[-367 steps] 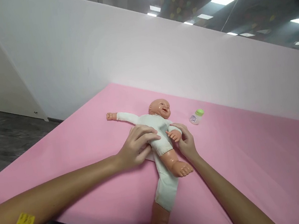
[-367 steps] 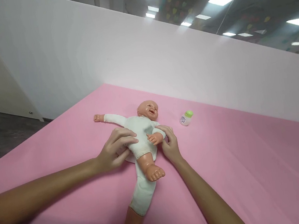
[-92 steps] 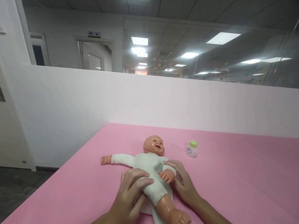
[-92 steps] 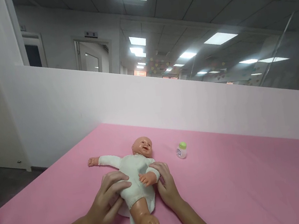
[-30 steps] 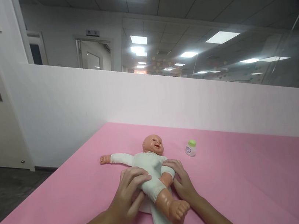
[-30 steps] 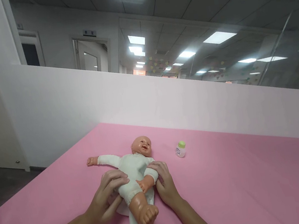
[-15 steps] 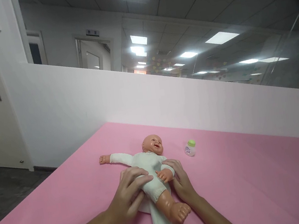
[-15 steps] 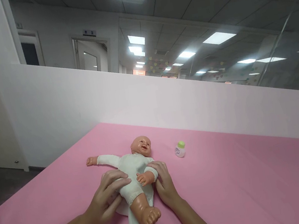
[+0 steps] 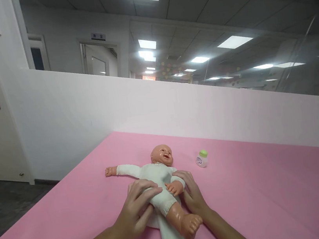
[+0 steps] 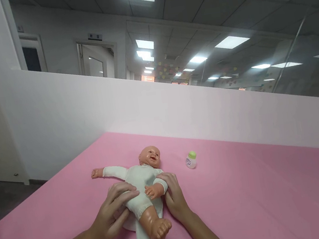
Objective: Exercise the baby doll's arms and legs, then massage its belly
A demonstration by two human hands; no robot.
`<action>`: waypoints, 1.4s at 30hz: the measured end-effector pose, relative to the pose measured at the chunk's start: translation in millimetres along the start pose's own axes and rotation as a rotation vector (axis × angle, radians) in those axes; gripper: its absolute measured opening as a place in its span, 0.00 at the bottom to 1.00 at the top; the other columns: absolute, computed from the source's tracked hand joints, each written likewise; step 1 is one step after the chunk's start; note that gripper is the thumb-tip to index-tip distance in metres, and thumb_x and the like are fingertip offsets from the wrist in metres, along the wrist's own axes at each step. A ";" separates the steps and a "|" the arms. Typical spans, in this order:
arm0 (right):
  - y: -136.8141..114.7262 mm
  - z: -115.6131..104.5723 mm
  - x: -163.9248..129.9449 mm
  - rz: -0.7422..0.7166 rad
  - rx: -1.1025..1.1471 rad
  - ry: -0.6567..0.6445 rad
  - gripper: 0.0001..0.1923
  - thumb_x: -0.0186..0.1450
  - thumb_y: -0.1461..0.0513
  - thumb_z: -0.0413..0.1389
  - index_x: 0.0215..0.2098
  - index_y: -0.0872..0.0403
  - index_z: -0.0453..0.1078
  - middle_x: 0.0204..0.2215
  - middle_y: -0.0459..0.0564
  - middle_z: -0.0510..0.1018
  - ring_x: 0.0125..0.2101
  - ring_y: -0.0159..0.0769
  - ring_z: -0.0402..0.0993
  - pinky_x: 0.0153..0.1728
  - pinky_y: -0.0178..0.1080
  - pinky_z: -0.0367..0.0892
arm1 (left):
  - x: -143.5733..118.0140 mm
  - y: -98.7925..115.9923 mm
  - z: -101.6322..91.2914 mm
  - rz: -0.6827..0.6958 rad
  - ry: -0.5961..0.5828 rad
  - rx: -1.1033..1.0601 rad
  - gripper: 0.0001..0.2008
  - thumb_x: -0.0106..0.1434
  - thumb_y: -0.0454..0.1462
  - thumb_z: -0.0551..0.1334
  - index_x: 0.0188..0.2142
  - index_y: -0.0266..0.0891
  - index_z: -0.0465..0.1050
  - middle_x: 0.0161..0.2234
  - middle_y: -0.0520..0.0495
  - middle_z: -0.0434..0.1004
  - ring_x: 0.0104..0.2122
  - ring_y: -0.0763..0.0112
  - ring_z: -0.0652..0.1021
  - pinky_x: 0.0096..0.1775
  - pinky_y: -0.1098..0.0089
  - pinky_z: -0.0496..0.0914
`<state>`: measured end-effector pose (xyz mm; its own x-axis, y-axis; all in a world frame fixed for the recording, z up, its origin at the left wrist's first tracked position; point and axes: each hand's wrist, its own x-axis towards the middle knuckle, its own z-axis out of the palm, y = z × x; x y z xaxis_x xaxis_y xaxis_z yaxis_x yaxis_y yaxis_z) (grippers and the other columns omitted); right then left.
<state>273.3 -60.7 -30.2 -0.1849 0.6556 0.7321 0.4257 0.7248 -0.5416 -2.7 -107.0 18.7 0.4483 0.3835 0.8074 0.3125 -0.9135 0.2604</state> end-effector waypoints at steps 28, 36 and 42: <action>-0.4 2.9 -0.7 0.115 0.086 0.098 0.16 0.70 0.58 0.53 0.55 0.47 0.71 0.51 0.54 0.78 0.52 0.49 0.76 0.55 0.52 0.73 | -13.1 -10.0 6.3 0.036 0.075 -0.175 0.16 0.74 0.35 0.47 0.59 0.44 0.61 0.52 0.37 0.71 0.55 0.53 0.70 0.53 0.52 0.71; -0.9 2.7 -0.7 0.071 0.073 0.107 0.24 0.63 0.66 0.52 0.55 0.45 0.72 0.52 0.52 0.78 0.54 0.49 0.75 0.56 0.53 0.73 | -13.7 -8.2 4.6 -0.045 0.096 -0.165 0.20 0.74 0.41 0.49 0.63 0.45 0.62 0.53 0.36 0.68 0.54 0.50 0.71 0.54 0.50 0.71; 3.1 -0.9 -2.4 0.054 0.041 0.075 0.26 0.63 0.67 0.50 0.57 0.46 0.71 0.54 0.53 0.76 0.56 0.48 0.72 0.58 0.54 0.69 | -10.2 -2.0 3.0 0.009 0.061 -0.149 0.23 0.67 0.35 0.57 0.61 0.42 0.61 0.50 0.36 0.68 0.51 0.50 0.71 0.51 0.50 0.70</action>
<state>275.9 -60.2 -33.3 -0.0956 0.6774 0.7294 0.3963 0.6981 -0.5964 -5.4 -108.7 8.4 0.3975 0.3700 0.8397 0.1791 -0.9288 0.3245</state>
